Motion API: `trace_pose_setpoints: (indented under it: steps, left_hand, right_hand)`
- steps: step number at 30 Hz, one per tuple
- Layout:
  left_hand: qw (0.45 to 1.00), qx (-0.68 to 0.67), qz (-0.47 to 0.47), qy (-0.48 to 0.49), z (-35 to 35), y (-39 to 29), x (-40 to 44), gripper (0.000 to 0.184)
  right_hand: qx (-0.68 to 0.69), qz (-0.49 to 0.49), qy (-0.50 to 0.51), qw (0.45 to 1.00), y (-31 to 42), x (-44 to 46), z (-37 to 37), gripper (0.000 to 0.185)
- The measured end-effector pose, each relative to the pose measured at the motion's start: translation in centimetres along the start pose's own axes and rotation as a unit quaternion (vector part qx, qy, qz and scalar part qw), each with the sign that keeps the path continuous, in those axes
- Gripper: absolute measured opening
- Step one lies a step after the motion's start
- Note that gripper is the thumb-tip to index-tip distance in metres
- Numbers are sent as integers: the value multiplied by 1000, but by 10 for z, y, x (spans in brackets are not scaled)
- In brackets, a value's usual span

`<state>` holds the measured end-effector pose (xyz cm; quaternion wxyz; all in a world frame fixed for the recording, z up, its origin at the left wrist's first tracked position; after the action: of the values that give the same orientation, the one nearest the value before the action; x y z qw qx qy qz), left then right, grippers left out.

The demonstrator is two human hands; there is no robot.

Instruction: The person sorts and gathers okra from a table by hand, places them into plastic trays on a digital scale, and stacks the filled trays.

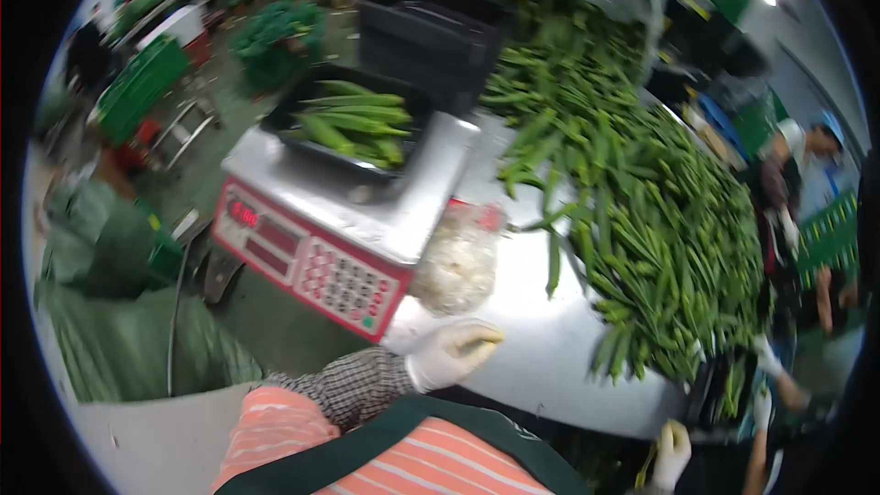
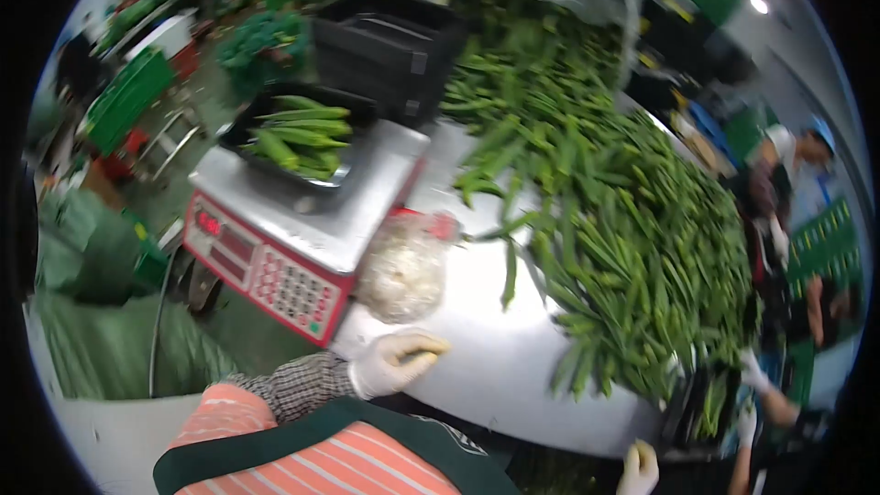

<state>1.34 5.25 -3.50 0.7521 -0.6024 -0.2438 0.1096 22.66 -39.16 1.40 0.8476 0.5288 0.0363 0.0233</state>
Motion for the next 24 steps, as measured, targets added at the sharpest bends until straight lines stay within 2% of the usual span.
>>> trace_pose_setpoints:
  steps: [1,3,4,6,8,10,13,16,17,18,19,22,24]
  left_hand:
    - [1000,-14,-1,-1,-1,-1,0,18]
    - [999,-35,12,5,-3,3,0,20]
    - [999,-36,17,0,-2,-1,0,21]
    - [999,-26,25,5,-1,-1,-1,21]
    - [999,-17,27,4,-1,-1,1,20]
    - [1000,-13,26,0,-1,-1,2,18]
    - [999,-34,25,10,-4,6,-1,19]
    - [999,-41,28,22,-4,12,-5,20]
    - [999,-39,25,26,-2,7,-4,21]
    - [999,-39,22,28,-2,3,-3,21]
    - [999,-46,18,23,-1,3,-2,21]
    - [998,-65,8,22,-4,4,-5,22]
    - [997,-67,-12,29,-4,3,-3,22]
  right_hand:
    - [-111,109,23,988,13,11,-21,14]
    - [-146,159,89,972,70,13,-93,13]
    - [-122,254,112,953,93,16,-129,14]
    - [-135,297,178,928,132,10,-192,17]
    - [-207,329,227,893,161,1,-245,21]
    - [-273,320,245,873,157,7,-294,35]
    - [-354,259,276,856,156,12,-346,40]
    - [-278,271,222,894,141,29,-353,38]
    - [-171,249,216,928,128,37,-349,33]
    - [-21,173,243,954,110,48,-346,29]
    - [102,10,278,955,102,52,-342,27]
    - [159,76,330,928,178,19,-351,26]
    - [133,245,378,883,235,-7,-384,26]
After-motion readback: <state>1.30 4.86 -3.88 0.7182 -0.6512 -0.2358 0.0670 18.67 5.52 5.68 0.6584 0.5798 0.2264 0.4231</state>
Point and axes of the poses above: each hand's wrist, its own x-axis towards the middle knuckle, its own z-axis out of the back of the hand, y = z × x, the point moved 8 cm from there along x, towards the middle knuckle, and after that the axes turned 6 degrees about x, right-handed, at the moved point
